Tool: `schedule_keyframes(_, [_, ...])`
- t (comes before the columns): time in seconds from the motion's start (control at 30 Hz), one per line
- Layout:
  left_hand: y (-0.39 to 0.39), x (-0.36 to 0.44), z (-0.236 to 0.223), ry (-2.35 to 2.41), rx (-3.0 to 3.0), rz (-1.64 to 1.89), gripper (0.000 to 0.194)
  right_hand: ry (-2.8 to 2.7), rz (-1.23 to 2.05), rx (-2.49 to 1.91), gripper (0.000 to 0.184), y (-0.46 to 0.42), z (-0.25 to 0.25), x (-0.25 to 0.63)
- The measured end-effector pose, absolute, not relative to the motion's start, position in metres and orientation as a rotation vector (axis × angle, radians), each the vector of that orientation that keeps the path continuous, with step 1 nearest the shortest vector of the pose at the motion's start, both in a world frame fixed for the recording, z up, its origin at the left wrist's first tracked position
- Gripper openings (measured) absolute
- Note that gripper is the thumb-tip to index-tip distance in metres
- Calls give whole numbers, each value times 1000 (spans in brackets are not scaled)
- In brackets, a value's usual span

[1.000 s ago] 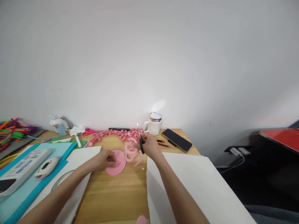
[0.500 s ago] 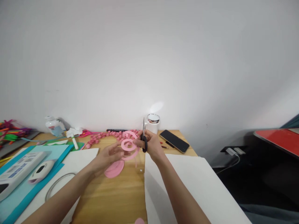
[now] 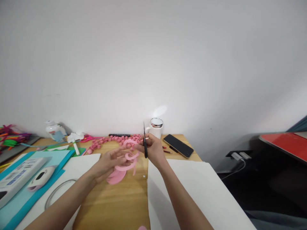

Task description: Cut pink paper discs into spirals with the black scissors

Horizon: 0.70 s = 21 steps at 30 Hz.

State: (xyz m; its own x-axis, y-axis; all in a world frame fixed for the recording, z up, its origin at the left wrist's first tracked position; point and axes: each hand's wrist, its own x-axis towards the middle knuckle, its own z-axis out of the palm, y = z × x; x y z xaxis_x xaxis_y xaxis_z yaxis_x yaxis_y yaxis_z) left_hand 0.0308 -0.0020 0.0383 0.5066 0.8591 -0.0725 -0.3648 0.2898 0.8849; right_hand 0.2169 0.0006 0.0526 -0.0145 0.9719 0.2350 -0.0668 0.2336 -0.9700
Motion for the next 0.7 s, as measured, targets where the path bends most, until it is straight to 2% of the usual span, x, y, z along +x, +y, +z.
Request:
schedule_keyframes(0.23, [-6, 32, 40, 625, 1019, 766, 54, -1319, 920, -918, 36, 2, 57, 219])
schedule_keyframes(0.37, [-3, 34, 43, 604, 873, 888, 54, -1488, 842, -834, 28, -8, 62, 219])
schedule_keyframes(0.47, [0, 35, 43, 591, 830, 994, 62, -1652, 784, -794, 22, -19, 65, 218])
schedule_keyframes(0.57, [1, 34, 42, 569, 815, 1036, 68, -1750, 790, -742, 24, -24, 65, 220])
schedule_keyframes(0.7, [4, 31, 44, 560, 749, 1104, 63, -1306, 902, -716, 23, -18, 58, 228])
